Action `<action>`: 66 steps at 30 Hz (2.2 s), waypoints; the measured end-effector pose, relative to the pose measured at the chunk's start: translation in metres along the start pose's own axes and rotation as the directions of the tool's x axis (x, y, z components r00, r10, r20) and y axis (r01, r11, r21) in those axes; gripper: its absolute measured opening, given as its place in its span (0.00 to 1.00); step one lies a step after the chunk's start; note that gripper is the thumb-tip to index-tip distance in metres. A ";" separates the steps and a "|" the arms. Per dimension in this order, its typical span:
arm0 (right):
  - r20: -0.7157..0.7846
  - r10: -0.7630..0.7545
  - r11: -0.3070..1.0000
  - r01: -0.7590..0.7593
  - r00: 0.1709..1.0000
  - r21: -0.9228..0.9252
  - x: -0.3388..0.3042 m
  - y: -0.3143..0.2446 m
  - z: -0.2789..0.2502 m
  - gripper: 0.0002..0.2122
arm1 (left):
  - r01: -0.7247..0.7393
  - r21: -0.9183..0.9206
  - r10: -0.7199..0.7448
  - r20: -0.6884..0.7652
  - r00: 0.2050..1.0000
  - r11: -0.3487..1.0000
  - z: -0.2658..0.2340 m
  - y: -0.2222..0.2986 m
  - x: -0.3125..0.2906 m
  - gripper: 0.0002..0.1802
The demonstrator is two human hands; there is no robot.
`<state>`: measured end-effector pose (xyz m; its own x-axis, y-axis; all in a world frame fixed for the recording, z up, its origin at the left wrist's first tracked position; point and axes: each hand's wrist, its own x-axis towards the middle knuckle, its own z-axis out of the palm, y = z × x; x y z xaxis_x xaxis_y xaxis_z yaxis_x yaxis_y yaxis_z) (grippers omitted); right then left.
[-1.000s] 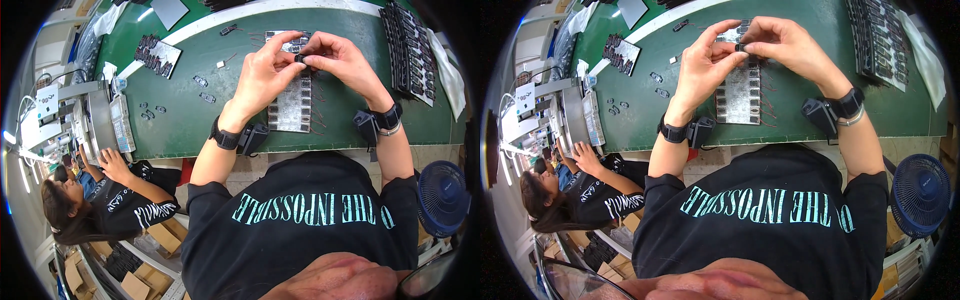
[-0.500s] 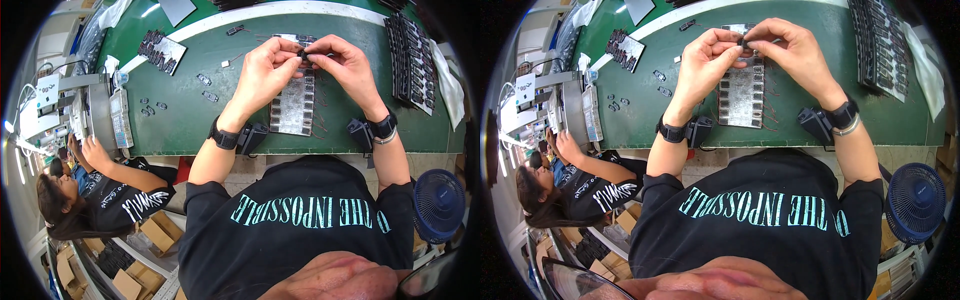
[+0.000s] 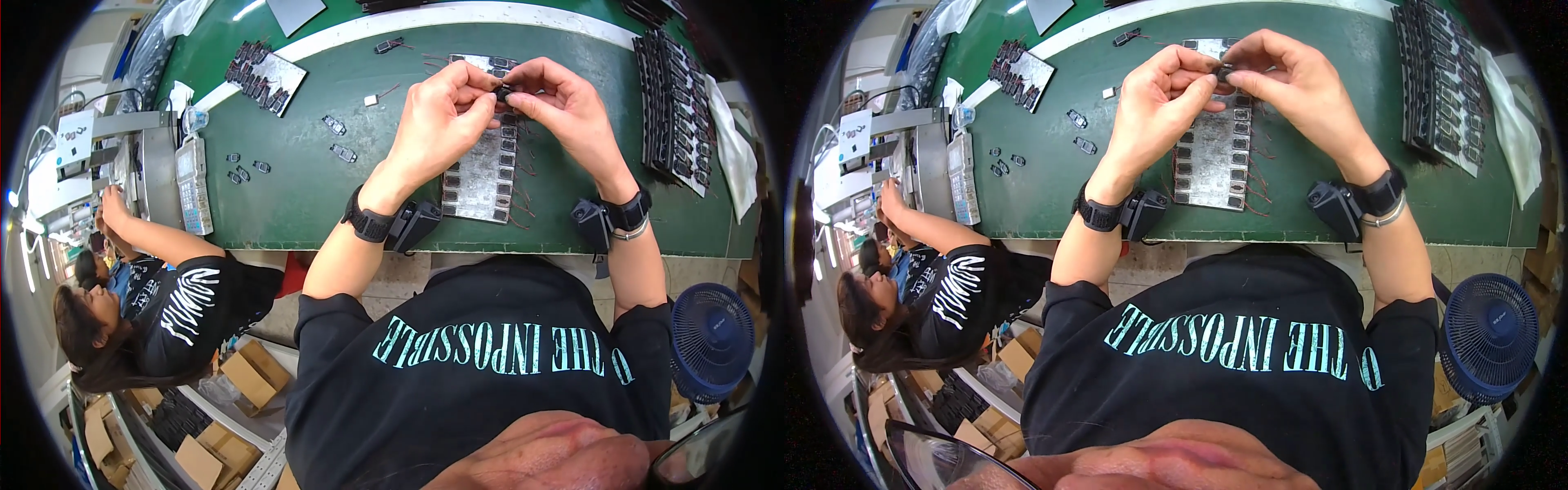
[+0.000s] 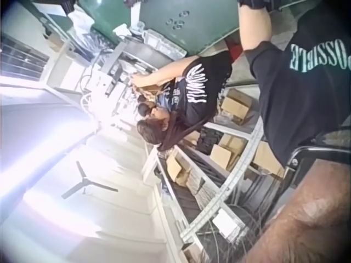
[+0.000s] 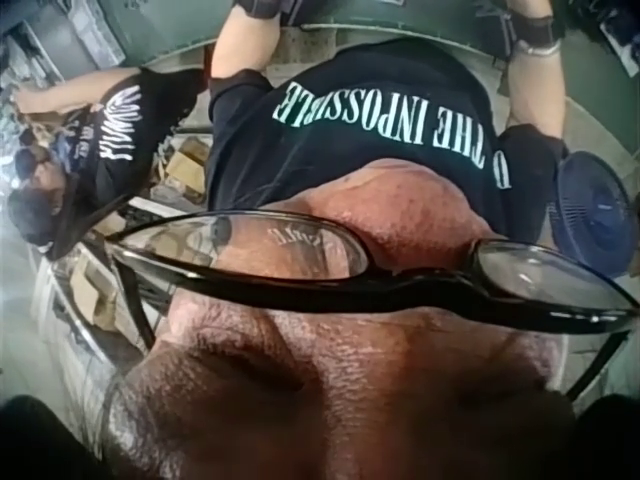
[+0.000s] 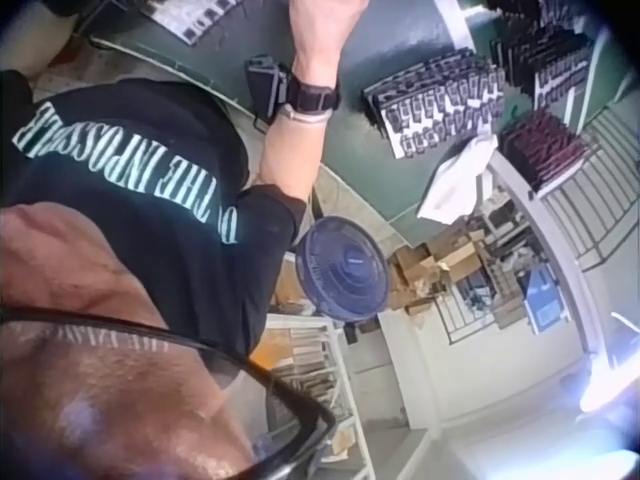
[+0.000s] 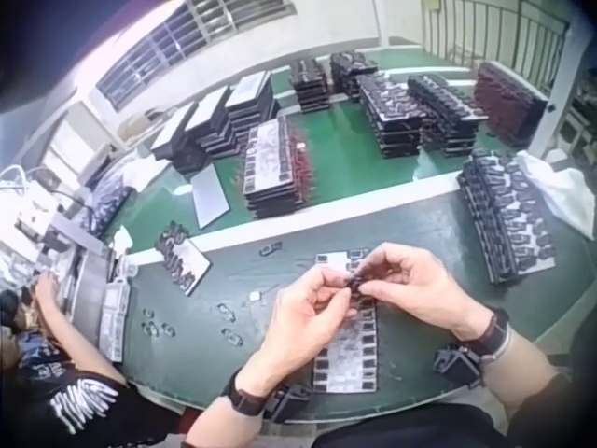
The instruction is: The person picks up a speaker and a frame by hand, aligns them, and presses them together. They then place the assembled unit onto a tray and repeat the process for additional speakers.
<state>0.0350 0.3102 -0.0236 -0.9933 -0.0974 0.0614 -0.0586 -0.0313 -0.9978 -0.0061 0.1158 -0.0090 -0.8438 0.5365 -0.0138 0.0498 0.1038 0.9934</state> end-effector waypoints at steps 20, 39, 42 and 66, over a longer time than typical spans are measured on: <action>0.020 -0.047 0.986 0.049 0.999 -0.159 -0.003 -0.005 0.002 0.06 | 0.047 -0.011 -0.046 0.020 0.999 0.999 -0.004 0.000 0.001 0.08; -0.016 -0.119 0.946 0.109 0.993 -0.305 -0.004 -0.011 0.011 0.10 | 0.033 -0.164 -0.038 -0.026 0.999 0.986 -0.002 -0.003 0.001 0.07; -0.040 -0.050 0.996 0.047 0.998 -0.075 -0.004 -0.007 0.010 0.09 | 0.005 -0.196 -0.018 -0.068 0.998 0.981 0.000 -0.002 0.001 0.07; -0.016 -0.003 0.999 0.003 1.000 0.045 -0.003 0.000 0.006 0.08 | 0.012 -0.107 -0.018 -0.054 0.998 0.994 0.003 0.004 0.000 0.08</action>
<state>0.0385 0.3050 -0.0234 -0.9946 -0.0817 0.0636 -0.0574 -0.0763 -0.9954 -0.0047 0.1190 -0.0052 -0.8720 0.4889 -0.0257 -0.0179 0.0206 0.9996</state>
